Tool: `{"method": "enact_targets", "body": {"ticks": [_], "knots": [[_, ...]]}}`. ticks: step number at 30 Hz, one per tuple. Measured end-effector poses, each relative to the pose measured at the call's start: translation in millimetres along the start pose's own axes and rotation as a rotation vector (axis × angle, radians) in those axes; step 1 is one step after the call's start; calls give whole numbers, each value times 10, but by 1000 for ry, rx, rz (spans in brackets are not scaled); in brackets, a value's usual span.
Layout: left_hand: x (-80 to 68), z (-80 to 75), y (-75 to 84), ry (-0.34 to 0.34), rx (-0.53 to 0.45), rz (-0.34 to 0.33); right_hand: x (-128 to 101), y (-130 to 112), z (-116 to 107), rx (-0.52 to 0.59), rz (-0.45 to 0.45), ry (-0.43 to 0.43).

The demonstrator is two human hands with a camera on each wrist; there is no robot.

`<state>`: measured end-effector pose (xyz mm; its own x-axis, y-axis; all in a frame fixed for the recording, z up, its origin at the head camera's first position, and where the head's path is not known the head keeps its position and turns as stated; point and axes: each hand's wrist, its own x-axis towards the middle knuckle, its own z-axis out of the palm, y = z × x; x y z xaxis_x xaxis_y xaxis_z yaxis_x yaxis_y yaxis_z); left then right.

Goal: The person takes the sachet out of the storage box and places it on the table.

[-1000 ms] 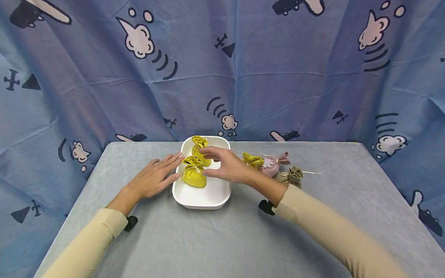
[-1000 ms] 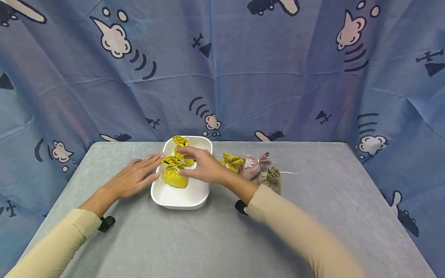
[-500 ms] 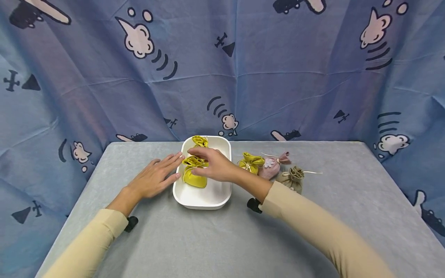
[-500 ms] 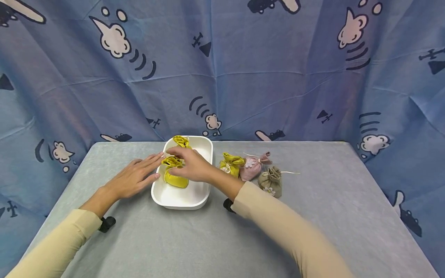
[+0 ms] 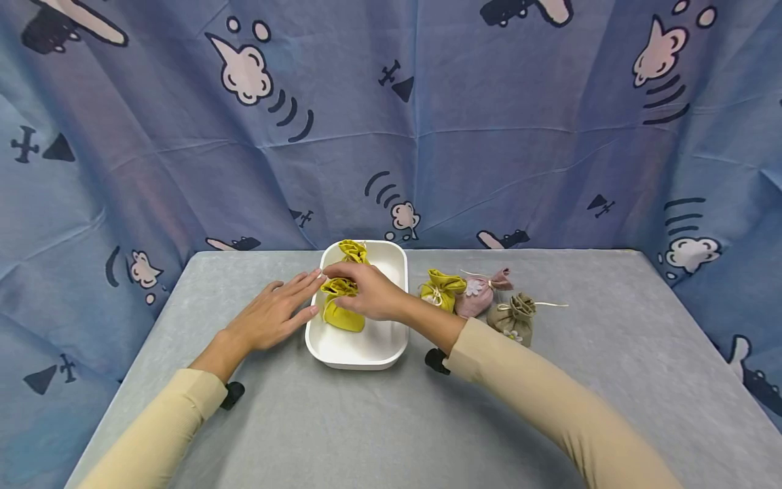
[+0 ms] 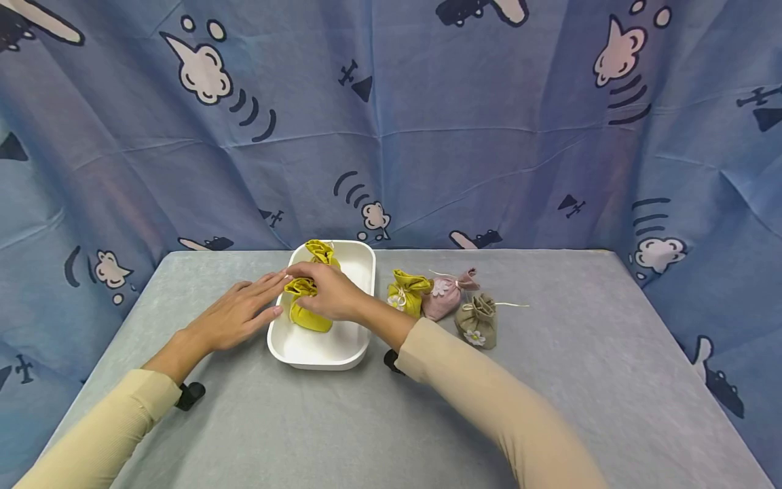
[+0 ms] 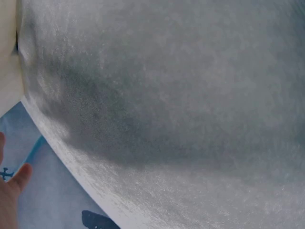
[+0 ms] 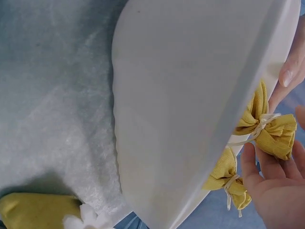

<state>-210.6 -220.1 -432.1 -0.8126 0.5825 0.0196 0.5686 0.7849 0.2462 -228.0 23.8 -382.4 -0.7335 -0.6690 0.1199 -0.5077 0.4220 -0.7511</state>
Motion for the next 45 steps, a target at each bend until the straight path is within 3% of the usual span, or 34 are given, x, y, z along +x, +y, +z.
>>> {"method": "enact_targets", "body": {"ticks": [24,45], "knots": [[2,-12,6,5,8,11,-13,-15,1,11,107,25],[1,-7,2,10,3,14,-155,-110,-147,75,31,55]]}}
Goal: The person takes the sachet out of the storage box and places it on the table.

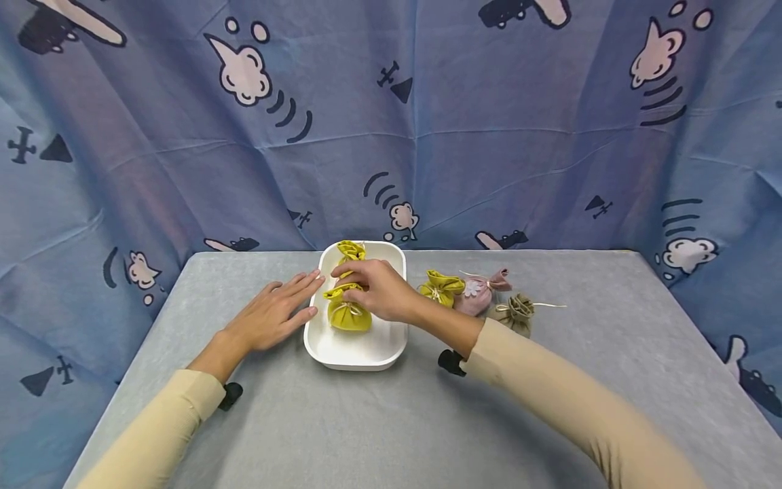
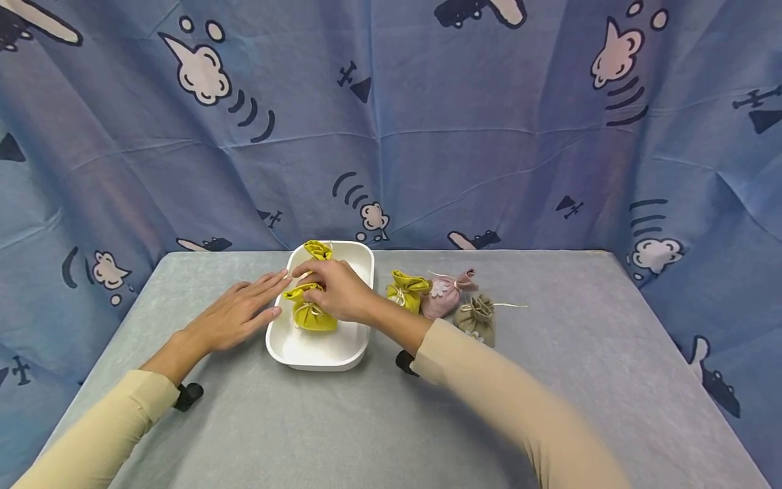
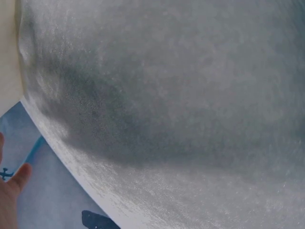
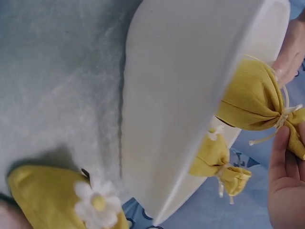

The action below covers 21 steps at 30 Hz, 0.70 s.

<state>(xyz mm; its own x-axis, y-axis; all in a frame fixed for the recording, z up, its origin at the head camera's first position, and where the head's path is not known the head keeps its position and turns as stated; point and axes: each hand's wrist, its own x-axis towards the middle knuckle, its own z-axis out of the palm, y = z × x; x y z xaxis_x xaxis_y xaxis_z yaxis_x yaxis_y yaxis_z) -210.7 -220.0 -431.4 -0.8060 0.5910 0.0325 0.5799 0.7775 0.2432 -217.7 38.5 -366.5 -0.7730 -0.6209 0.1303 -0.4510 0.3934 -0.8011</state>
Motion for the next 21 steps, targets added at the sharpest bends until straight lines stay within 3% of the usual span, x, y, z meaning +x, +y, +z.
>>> {"method": "enact_targets", "body": {"ticks": [9,21], "knots": [[4,8,-12,4,4,8,-156,-176,-198,66,-76,2],[6,12,-5,8,-8,8,-396,-274,-507,41,-62,25]]}}
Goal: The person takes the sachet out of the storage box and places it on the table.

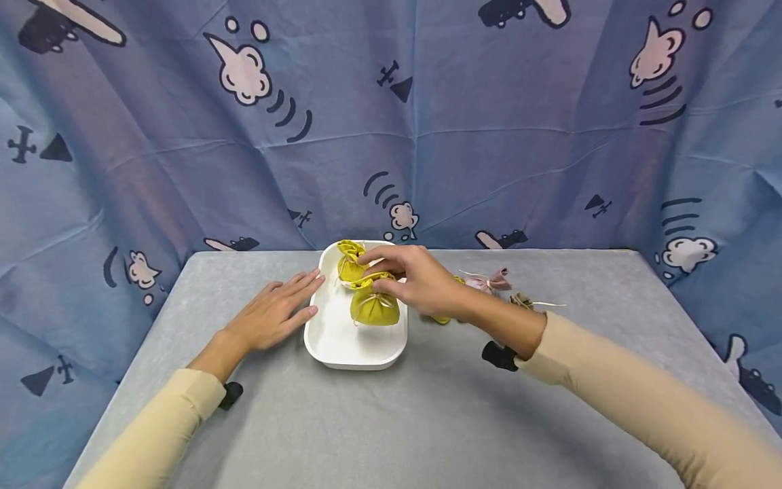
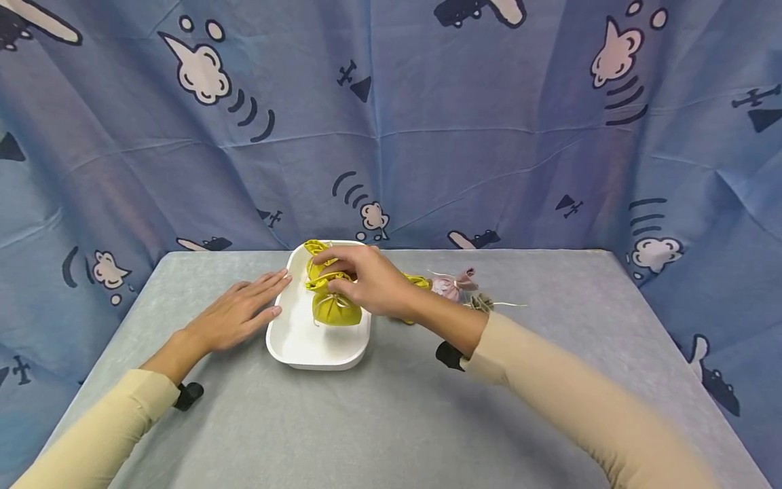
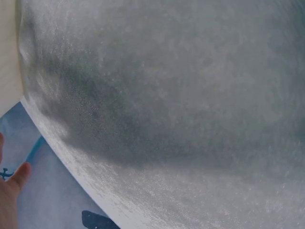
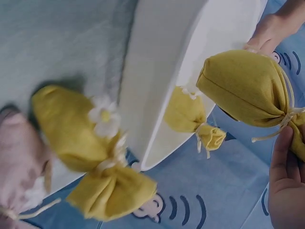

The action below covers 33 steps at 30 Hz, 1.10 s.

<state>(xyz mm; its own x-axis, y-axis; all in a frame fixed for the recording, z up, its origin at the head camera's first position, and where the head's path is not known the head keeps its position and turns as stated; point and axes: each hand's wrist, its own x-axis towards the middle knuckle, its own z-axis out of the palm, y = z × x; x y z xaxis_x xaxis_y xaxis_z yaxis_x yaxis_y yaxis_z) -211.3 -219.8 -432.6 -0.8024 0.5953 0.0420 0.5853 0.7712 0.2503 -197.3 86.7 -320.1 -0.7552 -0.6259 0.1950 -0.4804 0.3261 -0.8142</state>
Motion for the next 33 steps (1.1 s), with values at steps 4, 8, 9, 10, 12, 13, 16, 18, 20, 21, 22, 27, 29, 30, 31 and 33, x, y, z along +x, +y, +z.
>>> {"method": "enact_targets", "body": {"ticks": [4,8,9,10,12,13,16,18,20,21,22,27,29,30,31,33], "knots": [[5,-2,-7,-1,7,-4,-128,10,-121,-34,18,9],[7,-11,-3,-8,10,-5,-267,14,-225,-64,20,21],[9,-11,-1,-9,10,-5,-307,17,-249,-69,20,23],[11,-10,-1,-9,10,-4,-344,23,-271,-69,24,24],[10,-14,2,-9,10,-2,-417,33,-310,-67,28,22],[10,-15,2,-8,11,-2,-451,41,-327,-60,28,19],[5,-22,5,-5,13,-2,-551,79,-373,-48,35,13],[2,-26,9,-4,13,0,-613,105,-398,-34,45,8],[-1,-26,12,-2,11,2,-672,140,-421,-25,57,7],[-1,-24,13,0,11,3,-697,156,-432,-18,63,7],[-1,-22,14,2,10,4,-720,172,-442,-8,68,7],[5,-12,19,3,9,4,-827,244,-499,-7,81,18],[4,-10,20,3,12,4,-870,272,-525,-26,82,20],[3,-8,20,4,12,4,-889,290,-538,-38,81,19],[2,-8,22,5,12,4,-909,308,-550,-52,81,19],[-3,-8,25,3,12,0,-942,354,-571,-74,87,17]]}}
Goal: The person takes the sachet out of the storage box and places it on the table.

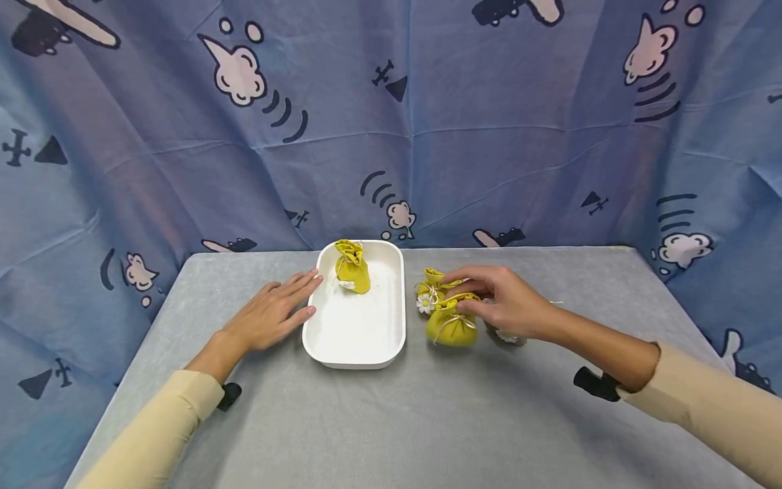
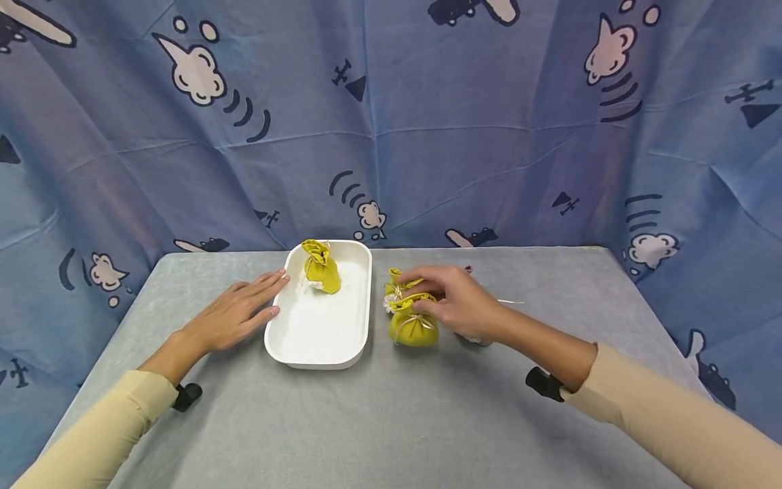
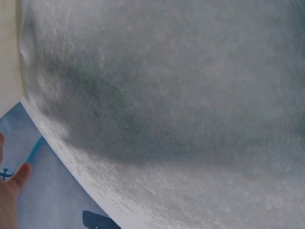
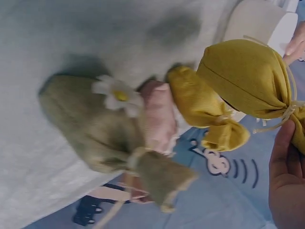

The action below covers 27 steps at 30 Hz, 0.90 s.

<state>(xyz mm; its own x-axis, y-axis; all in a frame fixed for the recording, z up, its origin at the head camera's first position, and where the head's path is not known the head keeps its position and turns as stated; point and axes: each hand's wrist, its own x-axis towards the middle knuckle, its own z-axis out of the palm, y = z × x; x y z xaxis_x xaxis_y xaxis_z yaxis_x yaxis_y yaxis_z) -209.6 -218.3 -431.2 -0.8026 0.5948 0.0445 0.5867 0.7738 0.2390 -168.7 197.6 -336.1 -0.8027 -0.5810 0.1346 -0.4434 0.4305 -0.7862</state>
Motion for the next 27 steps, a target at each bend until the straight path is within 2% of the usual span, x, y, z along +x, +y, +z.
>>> {"method": "enact_targets", "body": {"ticks": [15,27], "knots": [[-14,11,6,-8,-9,-11,-207,357,-112,11,75,-1],[-7,10,2,-6,-10,-15,-229,467,-119,11,79,-42]]}}
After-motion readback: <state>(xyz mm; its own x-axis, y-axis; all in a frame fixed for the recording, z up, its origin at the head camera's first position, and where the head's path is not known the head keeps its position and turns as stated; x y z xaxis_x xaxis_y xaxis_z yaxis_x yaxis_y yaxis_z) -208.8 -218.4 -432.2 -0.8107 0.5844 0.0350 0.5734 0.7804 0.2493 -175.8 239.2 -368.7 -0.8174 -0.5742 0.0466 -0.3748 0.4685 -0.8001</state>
